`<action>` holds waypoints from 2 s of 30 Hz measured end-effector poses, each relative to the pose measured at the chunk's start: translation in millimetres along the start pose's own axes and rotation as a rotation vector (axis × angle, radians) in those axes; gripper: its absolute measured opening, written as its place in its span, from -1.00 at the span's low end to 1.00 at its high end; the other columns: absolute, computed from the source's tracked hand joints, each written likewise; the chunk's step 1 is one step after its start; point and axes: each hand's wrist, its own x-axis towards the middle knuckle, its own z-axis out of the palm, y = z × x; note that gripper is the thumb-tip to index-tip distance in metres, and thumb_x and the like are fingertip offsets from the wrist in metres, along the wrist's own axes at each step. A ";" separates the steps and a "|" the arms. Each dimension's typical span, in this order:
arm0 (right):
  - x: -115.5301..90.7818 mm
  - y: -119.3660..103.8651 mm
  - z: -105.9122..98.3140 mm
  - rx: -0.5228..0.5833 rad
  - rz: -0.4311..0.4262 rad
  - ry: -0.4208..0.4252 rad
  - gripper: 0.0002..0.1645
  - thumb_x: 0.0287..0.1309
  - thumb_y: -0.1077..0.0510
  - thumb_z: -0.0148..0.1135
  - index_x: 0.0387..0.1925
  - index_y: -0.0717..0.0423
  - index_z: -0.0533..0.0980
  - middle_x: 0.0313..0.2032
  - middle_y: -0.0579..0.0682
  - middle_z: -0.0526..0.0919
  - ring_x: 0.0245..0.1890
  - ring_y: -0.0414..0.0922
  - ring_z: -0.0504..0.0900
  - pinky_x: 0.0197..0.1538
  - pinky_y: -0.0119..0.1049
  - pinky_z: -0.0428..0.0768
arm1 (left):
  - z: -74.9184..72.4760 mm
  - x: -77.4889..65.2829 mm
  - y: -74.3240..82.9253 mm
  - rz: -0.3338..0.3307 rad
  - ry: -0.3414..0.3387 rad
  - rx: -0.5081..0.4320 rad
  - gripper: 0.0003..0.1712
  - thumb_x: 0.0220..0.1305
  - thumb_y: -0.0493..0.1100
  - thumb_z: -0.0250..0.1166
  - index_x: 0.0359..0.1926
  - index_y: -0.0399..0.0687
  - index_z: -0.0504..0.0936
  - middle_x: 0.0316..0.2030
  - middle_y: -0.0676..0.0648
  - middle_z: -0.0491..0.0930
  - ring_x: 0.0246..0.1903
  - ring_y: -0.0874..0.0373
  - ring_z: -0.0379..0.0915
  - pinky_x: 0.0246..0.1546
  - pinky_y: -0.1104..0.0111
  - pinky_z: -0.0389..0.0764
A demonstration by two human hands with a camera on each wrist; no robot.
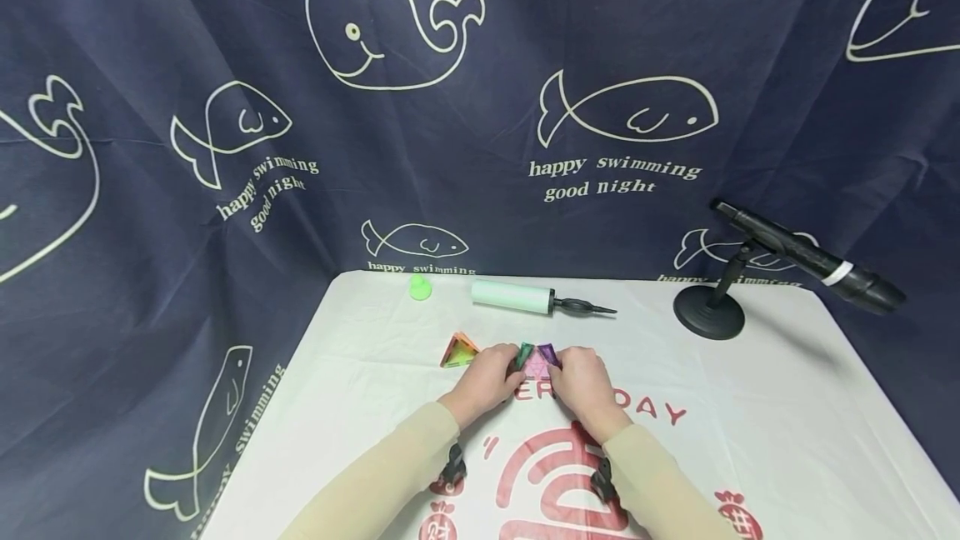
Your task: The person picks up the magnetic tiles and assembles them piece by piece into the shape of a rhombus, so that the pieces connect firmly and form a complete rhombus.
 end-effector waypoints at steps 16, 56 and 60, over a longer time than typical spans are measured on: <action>0.5 1.3 3.3 0.009 -0.008 -0.017 -0.89 0.22 0.24 0.46 -0.42 0.17 0.75 -0.44 0.05 0.74 -0.51 -0.10 0.50 -0.36 -0.09 0.51 | 1.6 1.2 -1.3 0.010 0.000 -0.011 -0.83 0.37 -0.13 0.44 -0.16 -0.07 0.62 -0.36 0.07 0.55 -0.39 0.27 0.46 -0.33 0.40 0.52; -6.5 -4.5 8.6 -0.193 -0.182 0.083 -0.89 0.10 0.29 0.49 -0.46 0.20 0.67 -0.57 0.02 0.47 -0.53 0.08 0.59 -0.35 0.06 0.60 | 1.8 -0.4 0.1 0.039 -0.013 0.057 -0.78 0.42 -0.11 0.39 -0.32 0.01 0.52 -0.40 0.09 0.48 -0.38 0.25 0.44 -0.29 0.36 0.55; -6.8 -4.0 7.8 -0.189 -0.188 0.086 -0.88 0.09 0.29 0.50 -0.46 0.19 0.67 -0.58 0.02 0.47 -0.53 0.07 0.59 -0.36 0.06 0.59 | 3.0 -0.1 -0.3 0.044 -0.009 0.055 -0.75 0.42 -0.11 0.40 -0.35 0.03 0.49 -0.41 0.10 0.46 -0.40 0.27 0.41 -0.31 0.37 0.53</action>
